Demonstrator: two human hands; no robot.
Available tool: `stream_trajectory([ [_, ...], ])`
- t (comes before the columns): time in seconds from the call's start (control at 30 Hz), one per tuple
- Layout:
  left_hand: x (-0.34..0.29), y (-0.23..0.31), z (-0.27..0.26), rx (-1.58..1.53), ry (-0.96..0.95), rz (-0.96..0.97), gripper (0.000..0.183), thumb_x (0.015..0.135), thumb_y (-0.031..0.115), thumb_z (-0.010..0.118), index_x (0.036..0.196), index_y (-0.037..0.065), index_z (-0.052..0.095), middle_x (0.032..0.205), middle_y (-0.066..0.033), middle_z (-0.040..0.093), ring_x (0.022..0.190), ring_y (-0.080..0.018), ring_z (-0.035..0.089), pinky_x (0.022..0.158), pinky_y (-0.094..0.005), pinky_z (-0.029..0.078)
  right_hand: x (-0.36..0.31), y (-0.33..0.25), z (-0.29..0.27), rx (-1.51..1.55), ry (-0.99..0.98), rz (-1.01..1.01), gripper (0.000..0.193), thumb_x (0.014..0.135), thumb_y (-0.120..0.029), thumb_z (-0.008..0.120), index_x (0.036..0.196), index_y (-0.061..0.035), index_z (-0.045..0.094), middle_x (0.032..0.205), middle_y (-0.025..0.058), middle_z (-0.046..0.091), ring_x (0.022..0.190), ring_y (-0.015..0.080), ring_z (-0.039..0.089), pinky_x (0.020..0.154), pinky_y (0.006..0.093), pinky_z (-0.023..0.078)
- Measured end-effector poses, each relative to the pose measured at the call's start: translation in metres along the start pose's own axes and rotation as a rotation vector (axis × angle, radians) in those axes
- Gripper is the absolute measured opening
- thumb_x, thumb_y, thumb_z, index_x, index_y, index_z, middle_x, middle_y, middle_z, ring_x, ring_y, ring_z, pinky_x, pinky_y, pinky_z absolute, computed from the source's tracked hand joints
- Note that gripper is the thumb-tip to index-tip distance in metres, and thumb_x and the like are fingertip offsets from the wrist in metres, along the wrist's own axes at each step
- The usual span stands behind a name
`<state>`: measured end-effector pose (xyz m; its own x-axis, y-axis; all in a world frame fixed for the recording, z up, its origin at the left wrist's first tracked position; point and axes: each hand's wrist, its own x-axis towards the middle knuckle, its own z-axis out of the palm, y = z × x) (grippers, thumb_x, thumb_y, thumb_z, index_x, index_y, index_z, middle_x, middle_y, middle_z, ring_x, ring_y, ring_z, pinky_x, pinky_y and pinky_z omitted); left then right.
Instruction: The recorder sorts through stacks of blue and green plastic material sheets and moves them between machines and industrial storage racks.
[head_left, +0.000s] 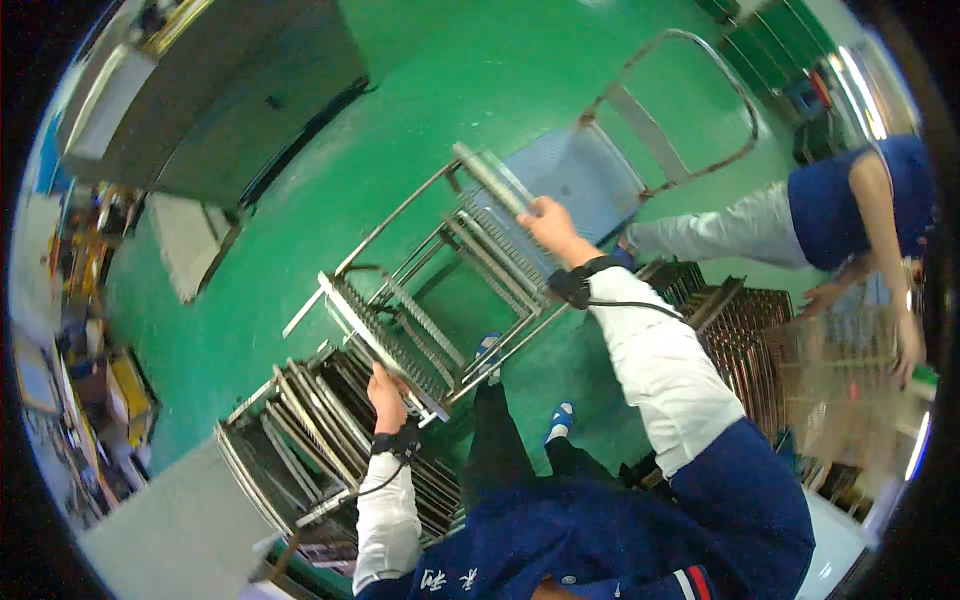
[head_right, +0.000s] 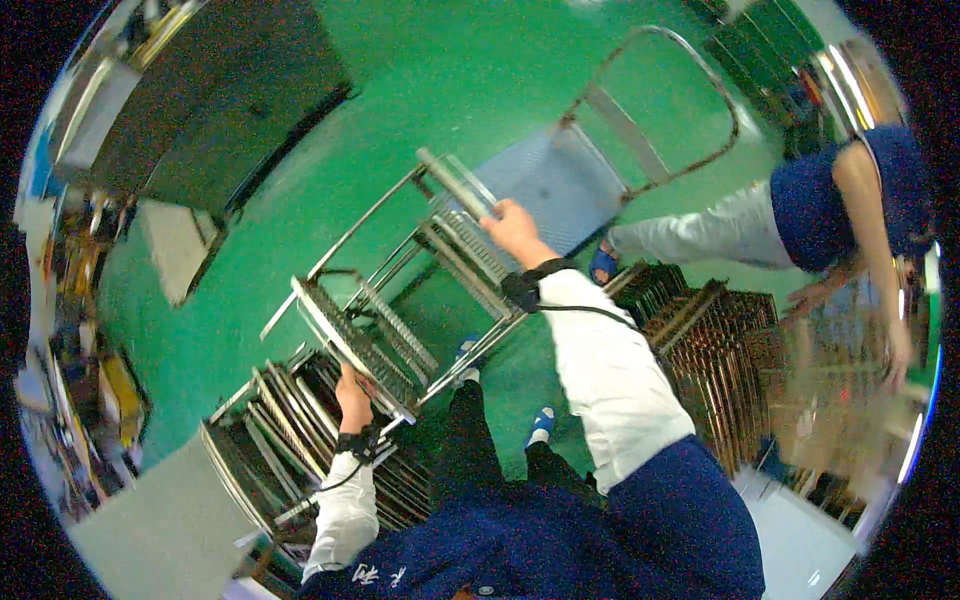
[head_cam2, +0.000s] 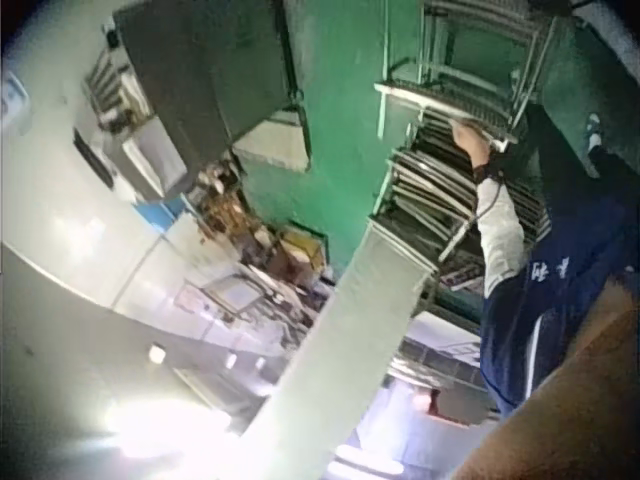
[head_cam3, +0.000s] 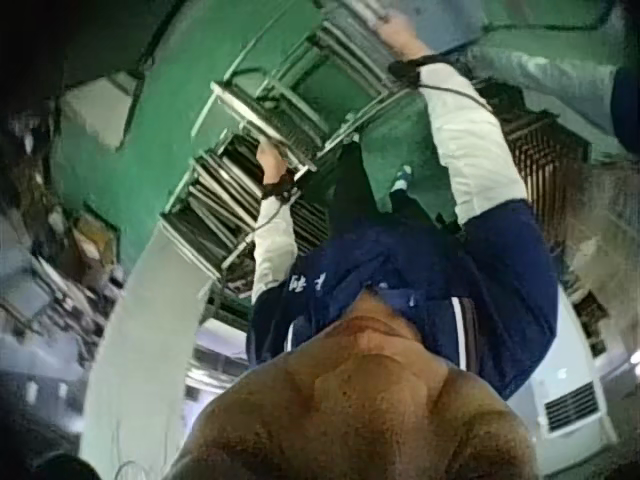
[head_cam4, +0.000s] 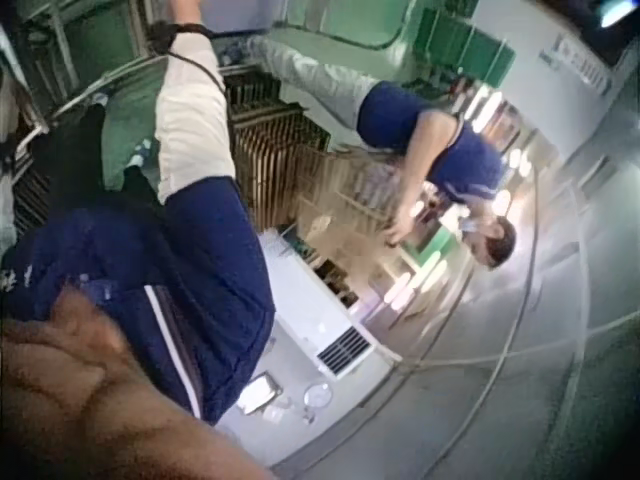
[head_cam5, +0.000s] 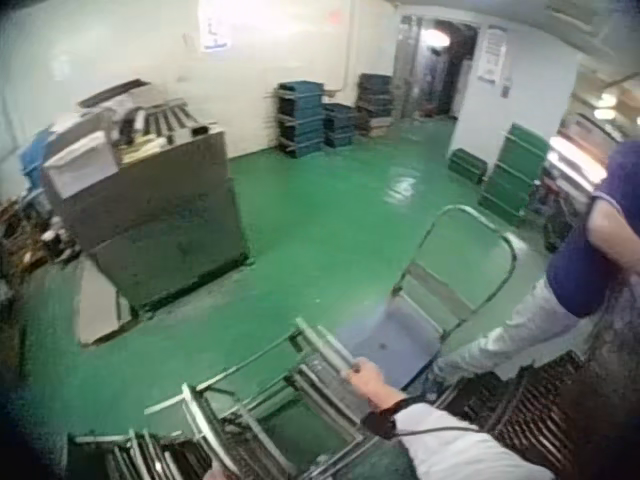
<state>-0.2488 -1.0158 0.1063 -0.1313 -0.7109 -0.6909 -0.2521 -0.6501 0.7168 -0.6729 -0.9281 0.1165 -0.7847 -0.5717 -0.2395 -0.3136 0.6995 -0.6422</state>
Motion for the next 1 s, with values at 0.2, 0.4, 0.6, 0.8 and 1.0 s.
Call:
stream_trajectory([
  [0.2, 0.074, -0.094, -0.055, 0.749, -0.487, -0.015, 0.027, 0.086, 0.025, 0.047, 0.079, -0.001, 0.054, 0.067, -0.0084, 0.054, 0.052, -0.0175, 0.049, 0.045, -0.0298, 0.038, -0.019, 0.004, 0.062, -0.141, -0.06, 0.057, 0.035, 0.067, -0.022, 0.06, 0.095, -0.0014, 0.058, 0.092, 0.0215, 0.06, 0.087, 0.0366, 0.057, 0.077, 0.0433, 0.046],
  [0.4, 0.08, -0.056, 0.001, 0.664, -0.463, -0.539, 0.017, 0.087, 0.017, 0.046, 0.087, 0.0, 0.051, 0.075, -0.0055, 0.054, 0.053, -0.0129, 0.048, 0.043, -0.025, 0.035, -0.055, -0.014, 0.049, -0.146, -0.318, 0.158, 0.033, 0.079, -0.032, 0.055, 0.087, -0.001, 0.059, 0.089, 0.021, 0.06, 0.085, 0.0379, 0.057, 0.07, 0.0466, 0.046],
  [0.6, 0.066, -0.04, 0.053, 0.441, -0.559, -0.405, 0.021, 0.088, 0.018, 0.047, 0.101, 0.003, 0.053, 0.077, -0.0049, 0.055, 0.059, -0.0134, 0.052, 0.044, -0.0232, 0.039, -0.081, 0.004, 0.059, -0.027, -0.086, 0.034, 0.015, 0.068, -0.016, 0.057, 0.073, -0.0015, 0.058, 0.072, 0.0173, 0.06, 0.073, 0.0361, 0.058, 0.062, 0.0452, 0.047],
  [0.8, 0.047, -0.042, 0.081, 0.627, -0.546, -0.281, 0.014, 0.087, 0.014, 0.046, 0.091, 0.002, 0.053, 0.075, -0.0053, 0.057, 0.055, -0.013, 0.052, 0.042, -0.0237, 0.04, -0.14, 0.014, 0.01, 0.013, 0.11, 0.046, 0.019, 0.072, -0.016, 0.054, 0.081, 0.0009, 0.055, 0.075, 0.0202, 0.058, 0.078, 0.0365, 0.057, 0.067, 0.0465, 0.045],
  [1.0, 0.01, -0.063, 0.083, 0.687, -0.827, -0.14, 0.018, 0.08, 0.014, 0.048, 0.071, 0.0, 0.053, 0.062, -0.0074, 0.053, 0.051, -0.0171, 0.052, 0.04, -0.0272, 0.039, -0.255, 0.128, -0.02, 0.044, -0.193, 0.039, 0.024, 0.067, -0.02, 0.053, 0.059, 0.001, 0.06, 0.064, 0.0214, 0.058, 0.062, 0.0387, 0.057, 0.057, 0.0474, 0.045],
])
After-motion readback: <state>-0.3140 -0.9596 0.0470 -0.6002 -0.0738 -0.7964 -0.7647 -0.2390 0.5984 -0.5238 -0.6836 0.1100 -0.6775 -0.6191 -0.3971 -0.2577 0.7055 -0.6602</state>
